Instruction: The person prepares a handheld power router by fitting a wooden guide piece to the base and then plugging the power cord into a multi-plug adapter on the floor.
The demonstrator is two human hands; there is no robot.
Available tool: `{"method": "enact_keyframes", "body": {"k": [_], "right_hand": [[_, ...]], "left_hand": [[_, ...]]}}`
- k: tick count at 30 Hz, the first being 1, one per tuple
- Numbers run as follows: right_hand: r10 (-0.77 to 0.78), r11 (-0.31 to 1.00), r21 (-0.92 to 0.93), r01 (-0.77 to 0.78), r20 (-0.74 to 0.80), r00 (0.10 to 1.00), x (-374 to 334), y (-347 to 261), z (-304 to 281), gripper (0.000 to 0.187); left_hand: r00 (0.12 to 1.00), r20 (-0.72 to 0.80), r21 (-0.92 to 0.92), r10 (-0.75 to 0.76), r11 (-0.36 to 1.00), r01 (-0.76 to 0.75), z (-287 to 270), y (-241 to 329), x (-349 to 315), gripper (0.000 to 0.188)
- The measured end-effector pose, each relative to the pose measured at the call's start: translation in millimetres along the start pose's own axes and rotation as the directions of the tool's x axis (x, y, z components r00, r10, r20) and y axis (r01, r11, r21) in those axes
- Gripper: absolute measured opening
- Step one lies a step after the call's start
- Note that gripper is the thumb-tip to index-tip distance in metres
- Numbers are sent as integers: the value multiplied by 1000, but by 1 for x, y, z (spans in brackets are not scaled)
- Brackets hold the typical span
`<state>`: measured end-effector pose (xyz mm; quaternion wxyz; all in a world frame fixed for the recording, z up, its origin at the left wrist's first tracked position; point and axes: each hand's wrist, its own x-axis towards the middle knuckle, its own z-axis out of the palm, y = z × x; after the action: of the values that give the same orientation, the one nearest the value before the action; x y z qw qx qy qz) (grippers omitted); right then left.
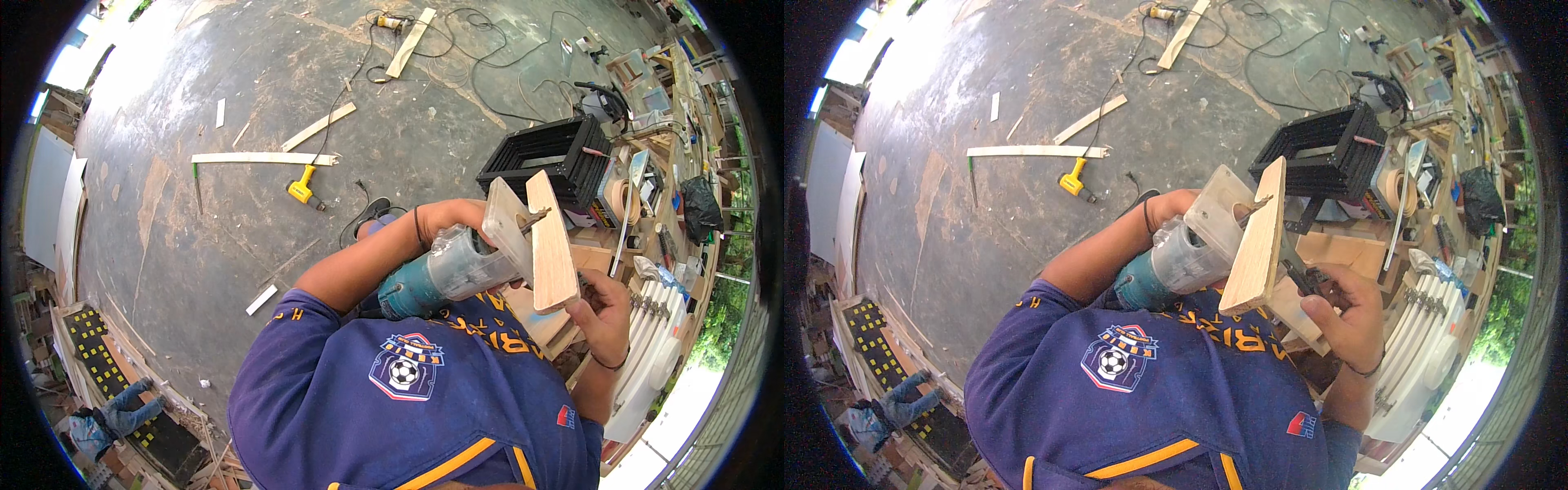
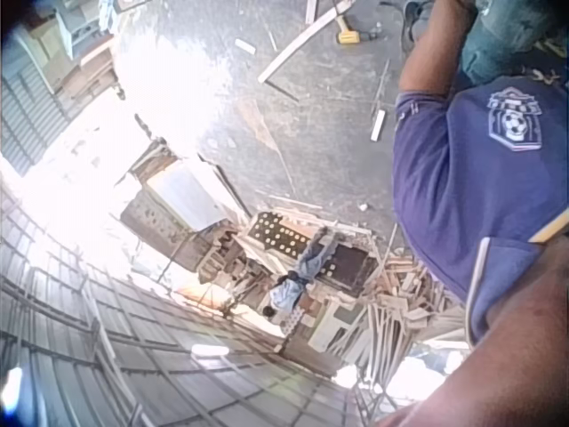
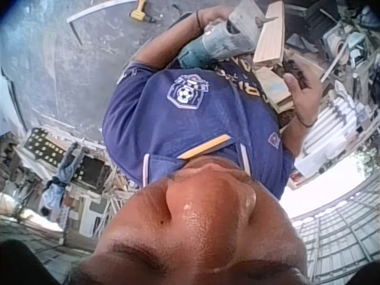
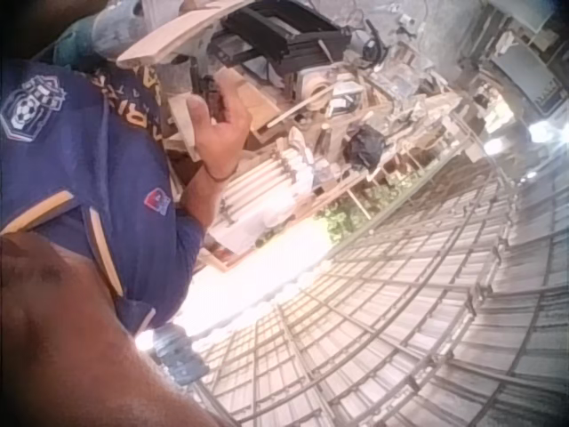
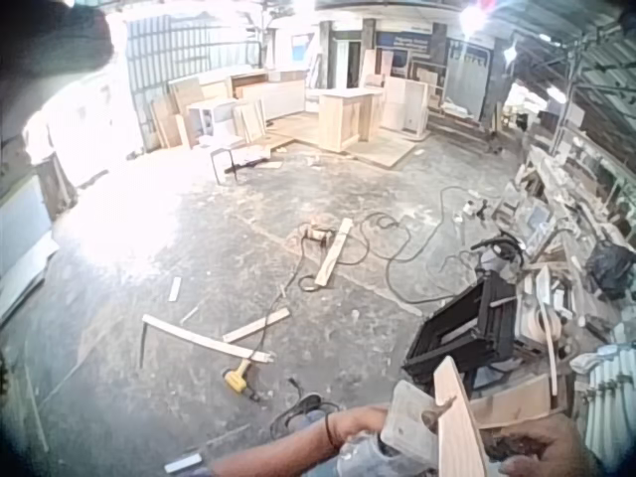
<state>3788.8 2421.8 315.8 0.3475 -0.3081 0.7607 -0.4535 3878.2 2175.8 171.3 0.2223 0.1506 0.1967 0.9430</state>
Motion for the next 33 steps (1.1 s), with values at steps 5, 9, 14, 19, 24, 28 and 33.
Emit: {"method": "enact_keyframes", "body": {"k": [5,9,14,19,24,28,33], "right_hand": [[62,997,-52,-60,39,997,-1,-2,-4,39],[62,996,-67,-60,39,997,-2,0,-4,36],[47,997,-57,-45,39,998,-2,1,-5,36],[7,993,-114,-6,8,1000,-2,3,-6,35],[-312,924,-261,279,-97,945,7,-14,1,33],[-310,849,-447,281,9,951,10,-23,-7,28],[-252,829,-517,210,-10,968,13,-28,3,22]], "left_hand": [[996,-17,33,-85,996,85,1,4,-1,69],[999,-1,50,-40,998,40,2,2,-2,64],[999,44,71,15,997,-18,5,3,1,57],[998,65,21,-8,1000,6,3,4,1,56],[1000,18,-58,25,998,-24,-6,-2,-1,56],[999,-11,5,33,999,-33,-10,-4,0,57],[996,84,-48,0,999,4,-4,-1,5,57]]}}
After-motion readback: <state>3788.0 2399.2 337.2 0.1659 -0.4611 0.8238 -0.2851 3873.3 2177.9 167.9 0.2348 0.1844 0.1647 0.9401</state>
